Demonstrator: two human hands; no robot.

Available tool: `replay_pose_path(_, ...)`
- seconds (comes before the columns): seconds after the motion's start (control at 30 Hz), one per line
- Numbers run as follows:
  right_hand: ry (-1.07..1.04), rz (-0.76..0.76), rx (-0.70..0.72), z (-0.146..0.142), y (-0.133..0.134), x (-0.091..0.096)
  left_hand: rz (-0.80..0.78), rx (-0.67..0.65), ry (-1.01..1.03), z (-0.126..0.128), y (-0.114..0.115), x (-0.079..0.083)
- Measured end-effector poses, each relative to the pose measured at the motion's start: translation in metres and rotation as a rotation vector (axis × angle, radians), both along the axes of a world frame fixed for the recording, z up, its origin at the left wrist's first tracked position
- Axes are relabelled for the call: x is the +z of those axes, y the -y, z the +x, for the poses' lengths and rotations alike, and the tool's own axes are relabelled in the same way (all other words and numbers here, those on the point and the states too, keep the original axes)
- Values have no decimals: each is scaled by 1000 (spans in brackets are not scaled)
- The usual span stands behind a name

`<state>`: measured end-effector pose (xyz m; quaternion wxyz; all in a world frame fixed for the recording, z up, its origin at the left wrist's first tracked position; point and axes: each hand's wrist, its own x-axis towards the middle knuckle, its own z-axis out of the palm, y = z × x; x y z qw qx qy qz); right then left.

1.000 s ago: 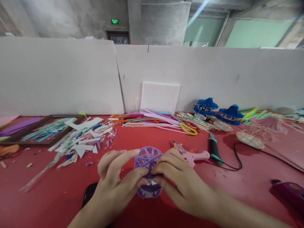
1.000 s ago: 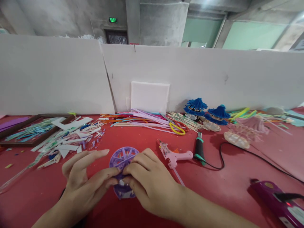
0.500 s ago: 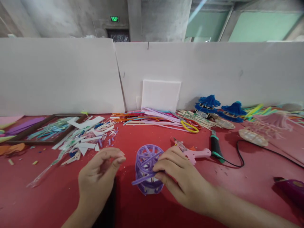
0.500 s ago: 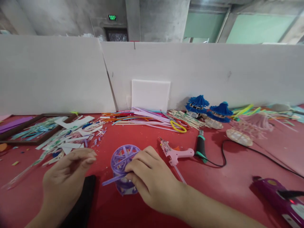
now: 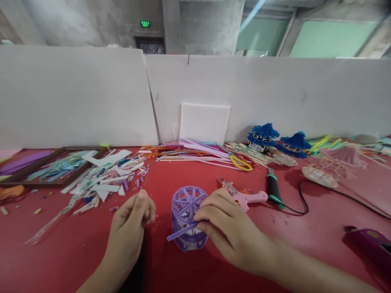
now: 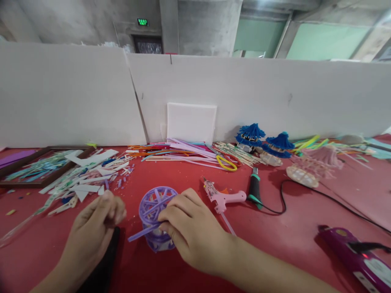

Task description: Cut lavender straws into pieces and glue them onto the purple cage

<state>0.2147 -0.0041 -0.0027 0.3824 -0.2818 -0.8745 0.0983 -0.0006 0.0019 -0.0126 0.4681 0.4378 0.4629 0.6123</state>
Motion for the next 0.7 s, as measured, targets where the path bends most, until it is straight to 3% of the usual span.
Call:
replay_pose_path(0.23, 13, 13, 22, 0, -1, 0, -104, -143, -134, 3, -2, -7)
replay_pose_path(0.4, 2, 40, 49, -1, -1, 0, -154, -251, -32, 10, 1, -6)
replay_pose_path(0.7, -9, 61, 64, 0, 1, 1, -258, -270, 148, 12, 3, -1)
